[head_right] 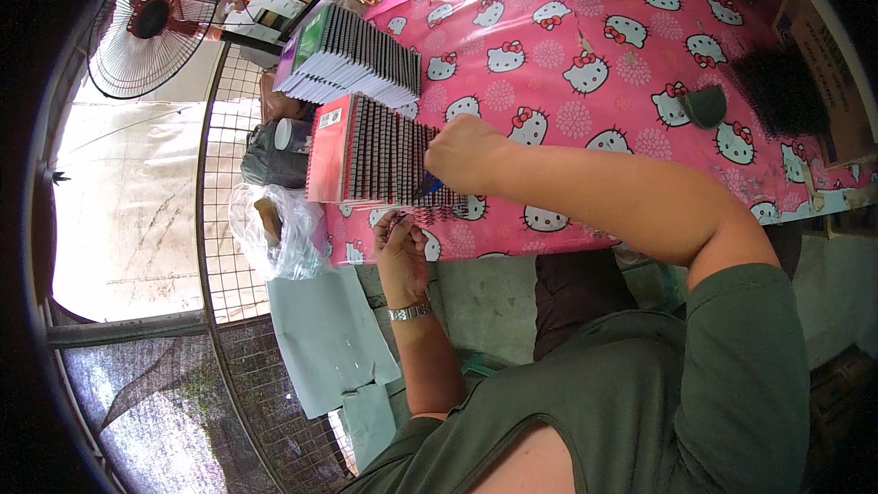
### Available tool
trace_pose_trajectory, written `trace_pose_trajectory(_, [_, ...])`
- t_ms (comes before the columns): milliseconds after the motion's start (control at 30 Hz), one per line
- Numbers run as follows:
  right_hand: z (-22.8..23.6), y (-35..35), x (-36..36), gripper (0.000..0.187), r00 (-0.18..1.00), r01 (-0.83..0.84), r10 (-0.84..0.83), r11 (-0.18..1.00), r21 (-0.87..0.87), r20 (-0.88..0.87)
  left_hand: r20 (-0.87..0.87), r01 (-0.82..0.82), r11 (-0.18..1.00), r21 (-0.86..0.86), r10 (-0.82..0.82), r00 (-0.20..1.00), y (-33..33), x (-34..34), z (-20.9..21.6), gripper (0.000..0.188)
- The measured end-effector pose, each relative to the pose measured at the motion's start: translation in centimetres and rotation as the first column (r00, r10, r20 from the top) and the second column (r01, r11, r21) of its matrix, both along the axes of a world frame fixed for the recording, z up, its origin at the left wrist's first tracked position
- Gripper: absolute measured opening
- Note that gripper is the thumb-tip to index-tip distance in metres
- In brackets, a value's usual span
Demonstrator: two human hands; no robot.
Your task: The person manually binds spiral notebooks by threading a plastic coil through the holes and then places the finished notebooks into a cardboard box.
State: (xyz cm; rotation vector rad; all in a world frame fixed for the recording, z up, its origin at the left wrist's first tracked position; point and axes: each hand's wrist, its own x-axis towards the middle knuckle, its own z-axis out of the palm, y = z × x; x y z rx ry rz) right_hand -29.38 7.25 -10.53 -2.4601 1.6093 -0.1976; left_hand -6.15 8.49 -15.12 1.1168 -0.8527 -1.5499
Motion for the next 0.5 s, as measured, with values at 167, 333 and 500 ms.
trace_pose_trajectory(167, [-2.7, -0.2, 0.0, 0.014, 0.998, -0.041, 0.061, 0.841, -0.539, 0.021, -0.002, -0.002, 0.999, 0.037, 0.002, 1.000, 0.3, -1.4, 0.5, 0.030])
trace_pose_trajectory(333, [0.4, -0.1, 0.6, 0.014, 0.997, -0.047, 0.047, 0.999, 0.008, -0.059, 0.037, 0.041, 0.999, -0.005, -0.041, 0.998, 0.1, -0.5, -1.1, 0.032])
trace_pose_trajectory(500, [-3.9, 0.2, -0.9, 0.015, 0.998, 0.013, 0.022, 0.832, -0.555, 0.057, -0.031, 0.018, 0.996, 0.088, -0.015, 0.999, 0.2, -1.3, -0.4, 0.032])
